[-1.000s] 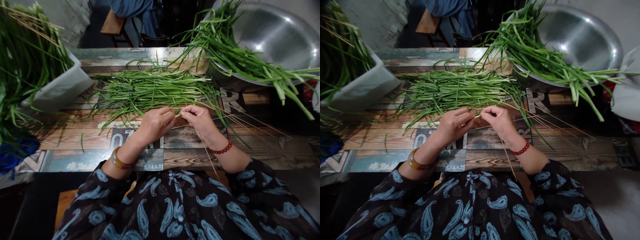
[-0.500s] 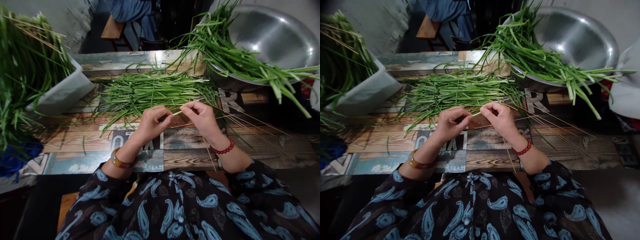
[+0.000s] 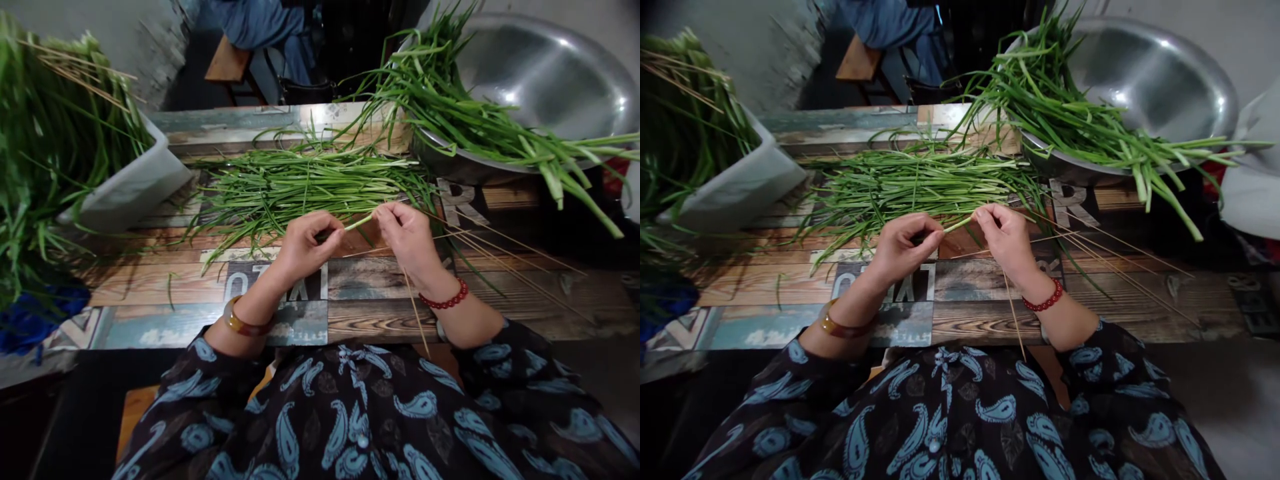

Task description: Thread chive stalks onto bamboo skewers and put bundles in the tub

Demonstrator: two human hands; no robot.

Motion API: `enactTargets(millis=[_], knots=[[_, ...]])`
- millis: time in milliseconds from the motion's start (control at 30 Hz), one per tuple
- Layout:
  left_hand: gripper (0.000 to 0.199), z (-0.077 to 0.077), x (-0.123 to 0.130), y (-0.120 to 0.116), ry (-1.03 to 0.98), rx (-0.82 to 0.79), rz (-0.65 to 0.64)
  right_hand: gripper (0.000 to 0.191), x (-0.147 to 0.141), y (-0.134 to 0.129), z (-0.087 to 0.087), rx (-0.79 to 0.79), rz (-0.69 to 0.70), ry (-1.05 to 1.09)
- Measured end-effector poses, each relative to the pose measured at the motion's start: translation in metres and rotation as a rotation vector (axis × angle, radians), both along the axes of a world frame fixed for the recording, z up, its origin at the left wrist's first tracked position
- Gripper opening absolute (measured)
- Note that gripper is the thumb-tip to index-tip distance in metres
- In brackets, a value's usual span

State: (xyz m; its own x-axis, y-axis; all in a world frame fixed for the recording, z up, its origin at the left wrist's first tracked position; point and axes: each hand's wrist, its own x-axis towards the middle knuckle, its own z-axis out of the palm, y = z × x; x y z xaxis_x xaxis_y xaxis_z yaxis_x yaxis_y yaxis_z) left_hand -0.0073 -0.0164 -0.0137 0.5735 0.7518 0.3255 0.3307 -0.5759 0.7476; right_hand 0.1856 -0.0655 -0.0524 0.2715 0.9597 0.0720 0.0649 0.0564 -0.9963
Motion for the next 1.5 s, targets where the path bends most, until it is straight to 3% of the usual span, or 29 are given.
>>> enactTargets(millis=[167,333,500,633,800,900,1000,1167,1300,1500], knots=[[0.015,-0.004,0.000,0.002,-0.045,-0.111,0.027,0.031,-0.005,-0.005,0.005,-0.002,0.100,0.078],[0.010,-0.008,0.003,0.000,-0.060,-0.245,-0.033,0.022,-0.008,-0.008,0.009,0.090,0.050,-0.136],[0.025,-0.003,0.003,-0.003,-0.081,-0.352,-0.100,0.015,-0.012,-0.011,0.011,0.183,0.077,-0.334],[0.027,-0.004,-0.002,0.003,-0.110,-0.333,0.023,0.020,-0.012,-0.013,0.011,0.162,0.166,-0.272],[0.026,-0.010,-0.008,0.014,-0.200,-0.170,0.192,0.022,-0.015,-0.018,0.013,0.166,0.307,-0.172],[0.028,-0.011,-0.006,0.012,-0.270,-0.174,0.135,0.021,-0.019,-0.020,0.016,0.184,0.413,-0.189],[0.031,-0.011,-0.002,0.007,-0.290,-0.315,0.017,0.019,-0.021,-0.021,0.017,0.188,0.474,-0.180],[0.035,-0.008,-0.001,0.000,-0.216,-0.431,-0.041,0.013,-0.018,-0.020,0.011,0.167,0.433,-0.095],[0.033,-0.006,0.000,0.000,-0.220,-0.484,-0.058,0.024,-0.019,-0.018,0.009,0.082,0.369,0.010],[0.032,-0.006,0.004,-0.002,-0.245,-0.527,-0.072,0.024,-0.028,-0.021,0.012,0.083,0.402,-0.020]])
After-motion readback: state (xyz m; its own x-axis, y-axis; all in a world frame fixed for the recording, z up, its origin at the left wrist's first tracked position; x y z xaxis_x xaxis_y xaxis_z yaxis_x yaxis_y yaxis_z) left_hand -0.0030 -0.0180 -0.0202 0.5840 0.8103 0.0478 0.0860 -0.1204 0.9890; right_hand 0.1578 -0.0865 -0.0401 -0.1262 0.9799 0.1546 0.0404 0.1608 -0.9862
